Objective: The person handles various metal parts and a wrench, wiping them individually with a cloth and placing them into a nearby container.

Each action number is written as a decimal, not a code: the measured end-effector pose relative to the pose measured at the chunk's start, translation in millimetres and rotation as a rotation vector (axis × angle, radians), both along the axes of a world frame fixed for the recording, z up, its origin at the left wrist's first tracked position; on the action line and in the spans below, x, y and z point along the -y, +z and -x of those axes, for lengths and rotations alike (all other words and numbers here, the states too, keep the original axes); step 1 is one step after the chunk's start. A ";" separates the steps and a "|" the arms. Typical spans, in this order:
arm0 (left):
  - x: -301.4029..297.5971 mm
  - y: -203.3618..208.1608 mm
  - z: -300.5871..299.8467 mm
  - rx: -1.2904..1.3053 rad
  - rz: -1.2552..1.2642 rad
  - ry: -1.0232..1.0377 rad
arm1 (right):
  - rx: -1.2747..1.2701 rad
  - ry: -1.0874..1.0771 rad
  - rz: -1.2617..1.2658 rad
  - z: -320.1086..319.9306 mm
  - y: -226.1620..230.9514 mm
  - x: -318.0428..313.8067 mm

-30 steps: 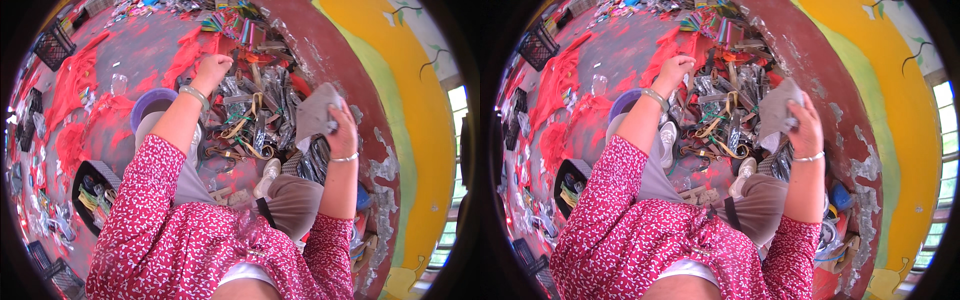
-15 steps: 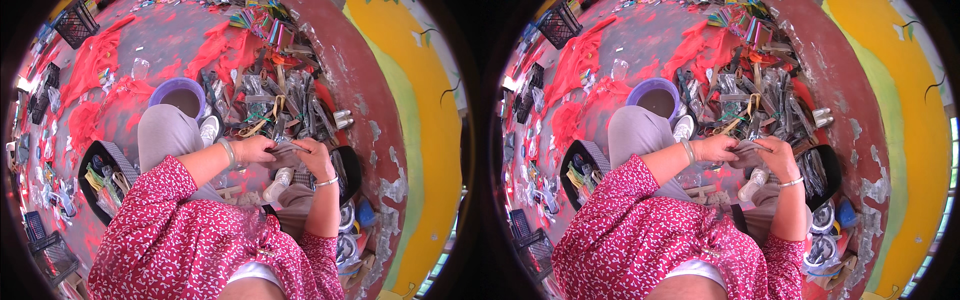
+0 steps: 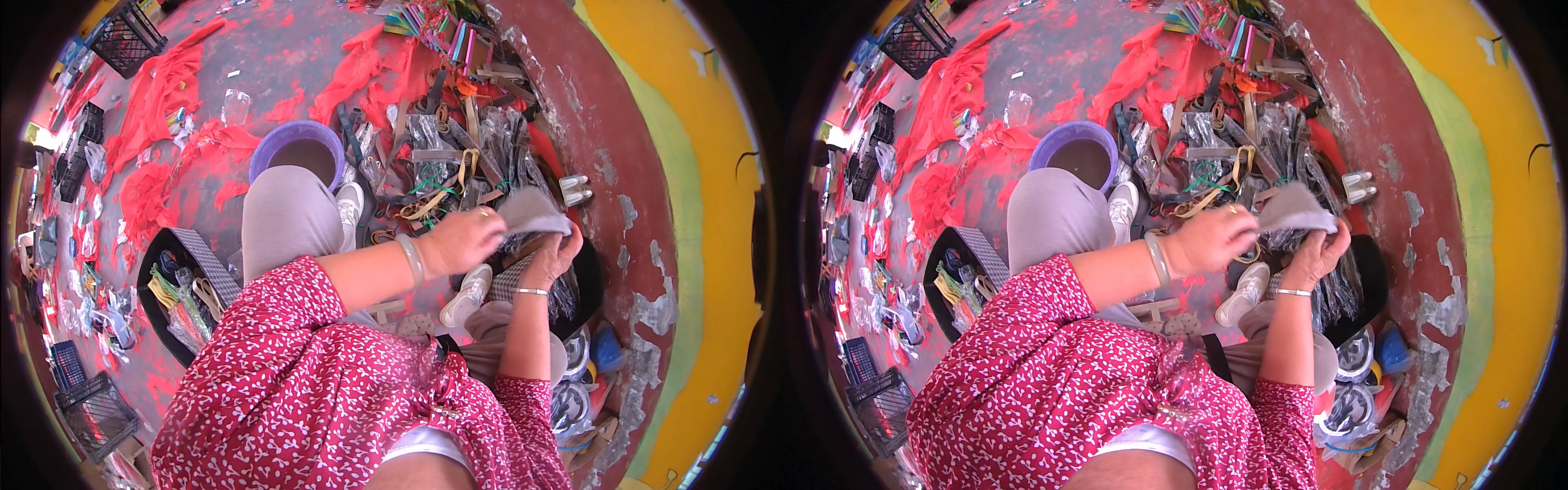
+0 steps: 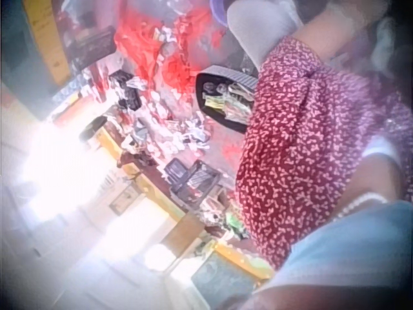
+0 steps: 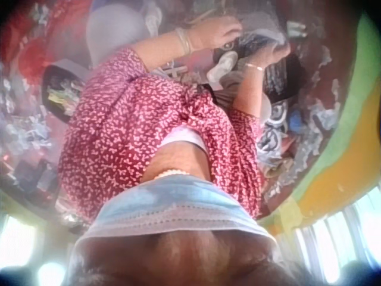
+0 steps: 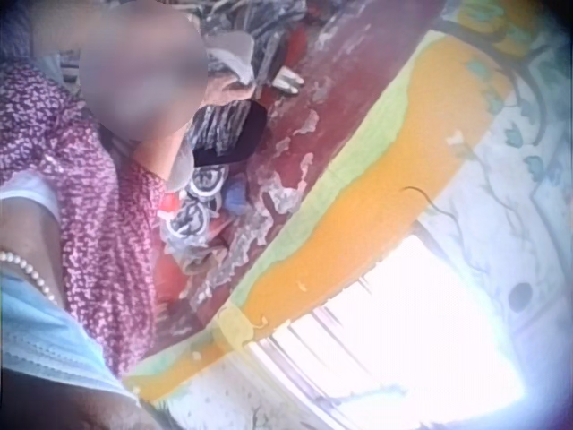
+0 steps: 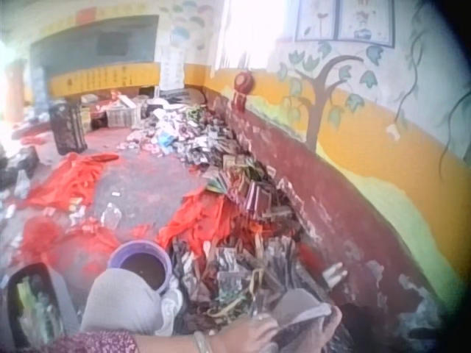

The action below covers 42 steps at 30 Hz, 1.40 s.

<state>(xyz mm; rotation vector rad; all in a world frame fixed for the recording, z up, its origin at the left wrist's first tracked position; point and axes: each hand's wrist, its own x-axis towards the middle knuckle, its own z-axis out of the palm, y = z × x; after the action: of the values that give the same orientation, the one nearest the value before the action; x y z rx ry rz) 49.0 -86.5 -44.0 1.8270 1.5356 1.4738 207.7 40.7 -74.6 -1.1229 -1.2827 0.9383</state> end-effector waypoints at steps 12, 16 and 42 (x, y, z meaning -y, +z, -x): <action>9.7 4.3 -25.7 -0.083 -0.261 -0.194 | 1.468 0.758 -0.814 82.4 98.6 9.8; -5.6 -21.1 -30.7 0.079 -0.116 -0.178 | 1.349 0.465 -0.711 67.8 76.5 14.0; -199.8 -283.6 159.3 -0.276 0.954 0.384 | 1.482 0.550 -0.312 53.0 105.7 -57.0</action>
<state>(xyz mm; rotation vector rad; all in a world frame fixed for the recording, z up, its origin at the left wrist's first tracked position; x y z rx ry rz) -110.4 113.3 -327.6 1.2022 2.2636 0.3963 154.7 97.6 31.1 -1.2026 -2.9089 0.0699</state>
